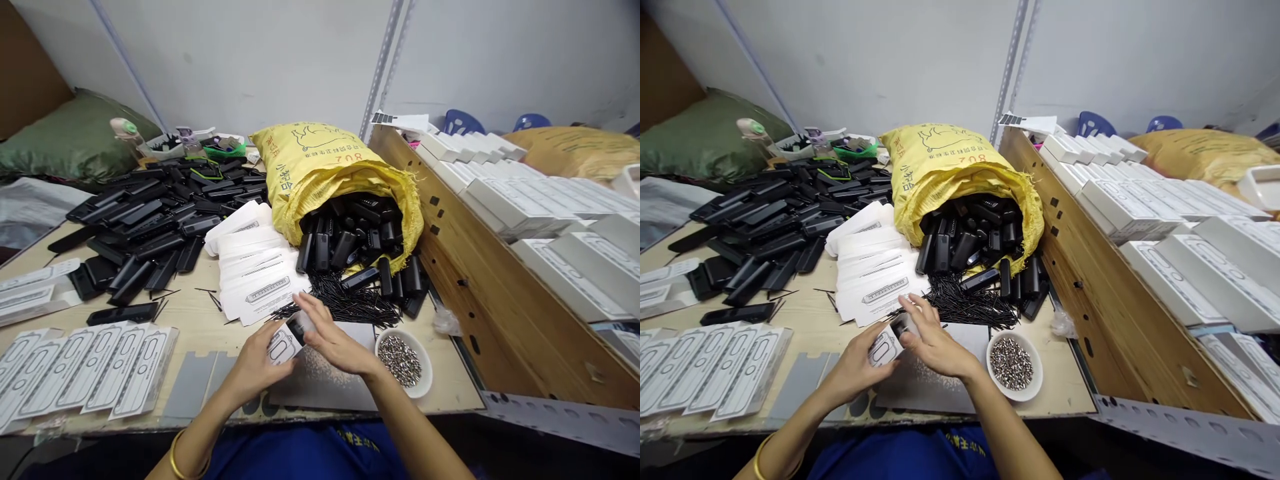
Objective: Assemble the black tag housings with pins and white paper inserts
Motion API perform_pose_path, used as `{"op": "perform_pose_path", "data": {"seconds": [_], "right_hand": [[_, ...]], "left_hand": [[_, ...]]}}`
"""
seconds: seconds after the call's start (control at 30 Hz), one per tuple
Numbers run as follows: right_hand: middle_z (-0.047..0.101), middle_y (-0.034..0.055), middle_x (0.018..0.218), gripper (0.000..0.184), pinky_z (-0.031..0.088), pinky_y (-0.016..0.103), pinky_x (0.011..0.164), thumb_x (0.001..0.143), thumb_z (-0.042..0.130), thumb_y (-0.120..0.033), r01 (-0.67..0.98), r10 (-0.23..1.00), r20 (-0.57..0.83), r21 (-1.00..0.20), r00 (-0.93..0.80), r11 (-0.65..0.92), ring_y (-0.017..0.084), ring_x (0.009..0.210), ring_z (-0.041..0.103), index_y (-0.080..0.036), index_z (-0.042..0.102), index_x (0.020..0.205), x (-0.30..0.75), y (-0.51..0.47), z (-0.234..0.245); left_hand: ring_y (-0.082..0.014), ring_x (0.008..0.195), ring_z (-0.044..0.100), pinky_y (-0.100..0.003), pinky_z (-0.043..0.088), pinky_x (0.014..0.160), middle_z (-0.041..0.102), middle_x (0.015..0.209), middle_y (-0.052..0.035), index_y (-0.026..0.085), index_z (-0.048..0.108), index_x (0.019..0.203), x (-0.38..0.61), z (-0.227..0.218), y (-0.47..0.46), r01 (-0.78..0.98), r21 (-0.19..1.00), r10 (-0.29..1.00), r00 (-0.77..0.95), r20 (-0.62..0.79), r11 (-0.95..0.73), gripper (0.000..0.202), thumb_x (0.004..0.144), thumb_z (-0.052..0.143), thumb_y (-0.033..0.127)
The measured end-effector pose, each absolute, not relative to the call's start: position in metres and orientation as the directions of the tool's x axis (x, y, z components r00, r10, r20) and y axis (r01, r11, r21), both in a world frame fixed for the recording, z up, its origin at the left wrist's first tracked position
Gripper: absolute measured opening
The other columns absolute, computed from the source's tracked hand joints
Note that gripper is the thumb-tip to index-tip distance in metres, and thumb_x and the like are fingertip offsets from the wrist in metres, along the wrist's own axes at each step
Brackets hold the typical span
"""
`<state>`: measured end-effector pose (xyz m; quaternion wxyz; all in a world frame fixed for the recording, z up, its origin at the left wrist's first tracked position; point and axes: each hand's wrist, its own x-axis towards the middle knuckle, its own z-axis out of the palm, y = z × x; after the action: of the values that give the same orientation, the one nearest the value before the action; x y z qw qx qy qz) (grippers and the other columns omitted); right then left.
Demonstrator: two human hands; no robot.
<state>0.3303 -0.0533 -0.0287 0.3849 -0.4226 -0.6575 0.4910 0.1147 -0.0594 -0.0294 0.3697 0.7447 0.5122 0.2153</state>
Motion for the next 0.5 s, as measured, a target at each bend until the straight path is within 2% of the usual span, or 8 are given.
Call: {"op": "perform_pose_path", "data": {"seconds": [0.07,0.17,0.23,0.3,0.4,0.5], "right_hand": [[0.053,0.0064,0.129,0.042,0.037,0.038,0.098,0.093,0.045,-0.036,0.245,0.958,0.073,-0.959,-0.278,0.145,0.021,0.118,0.048,-0.029,0.044,0.135,0.332,-0.051,-0.043],[0.06,0.0051,0.102,0.017,0.038,0.038,0.091,0.084,0.061,-0.023,0.554,0.968,-0.008,-0.821,-0.251,0.137,0.022,0.101,0.051,-0.023,0.065,0.101,0.336,-0.046,-0.072],[0.059,0.004,0.097,0.008,0.037,0.037,0.088,0.075,0.07,-0.016,0.696,0.956,-0.065,-0.7,-0.286,0.161,0.022,0.098,0.048,-0.021,0.066,0.08,0.338,-0.043,-0.088],[0.058,0.0031,0.094,0.009,0.037,0.036,0.086,0.073,0.07,-0.013,0.727,0.955,-0.075,-0.667,-0.286,0.165,0.021,0.095,0.048,-0.02,0.063,0.071,0.34,-0.04,-0.096],[0.057,0.0013,0.082,0.012,0.039,0.032,0.08,0.077,0.063,-0.014,0.598,0.985,0.029,-0.791,-0.169,0.126,0.018,0.085,0.05,-0.019,0.059,0.067,0.35,-0.037,-0.084],[0.054,-0.0027,0.072,0.007,0.041,0.026,0.061,0.083,0.056,-0.023,0.186,0.989,0.118,-0.977,0.091,0.099,0.012,0.063,0.05,-0.021,0.053,0.078,0.358,-0.042,-0.049]], "left_hand": [[-0.0272,0.106,0.059,-0.04,0.047,0.094,0.065,0.115,-0.0089,0.018,0.056,0.119,0.113,-0.027,-0.058,0.611,0.783,0.952,0.294,-0.09,-0.115,0.053,0.07,0.064,0.037],[-0.0287,0.114,0.056,-0.043,0.043,0.1,0.061,0.123,-0.0118,0.016,0.051,0.125,0.112,-0.027,-0.055,0.61,0.79,0.983,0.172,-0.058,-0.06,0.063,0.069,0.065,0.041],[-0.0287,0.119,0.053,-0.043,0.039,0.104,0.058,0.128,-0.0122,0.016,0.046,0.131,0.117,-0.03,-0.055,0.574,0.812,0.985,0.171,0.0,-0.1,0.069,0.07,0.065,0.04],[-0.028,0.122,0.051,-0.043,0.037,0.107,0.055,0.132,-0.0118,0.018,0.042,0.136,0.127,-0.033,-0.055,0.516,0.845,0.981,0.19,0.046,-0.139,0.072,0.072,0.065,0.039],[-0.0266,0.129,0.044,-0.043,0.032,0.11,0.047,0.14,-0.0113,0.021,0.033,0.141,0.15,-0.037,-0.056,0.438,0.885,0.974,0.215,0.07,-0.16,0.075,0.075,0.065,0.036],[-0.0249,0.135,0.037,-0.043,0.027,0.113,0.038,0.147,-0.0108,0.024,0.025,0.145,0.171,-0.041,-0.057,0.421,0.886,0.967,0.231,0.104,-0.196,0.077,0.078,0.063,0.029]]}}
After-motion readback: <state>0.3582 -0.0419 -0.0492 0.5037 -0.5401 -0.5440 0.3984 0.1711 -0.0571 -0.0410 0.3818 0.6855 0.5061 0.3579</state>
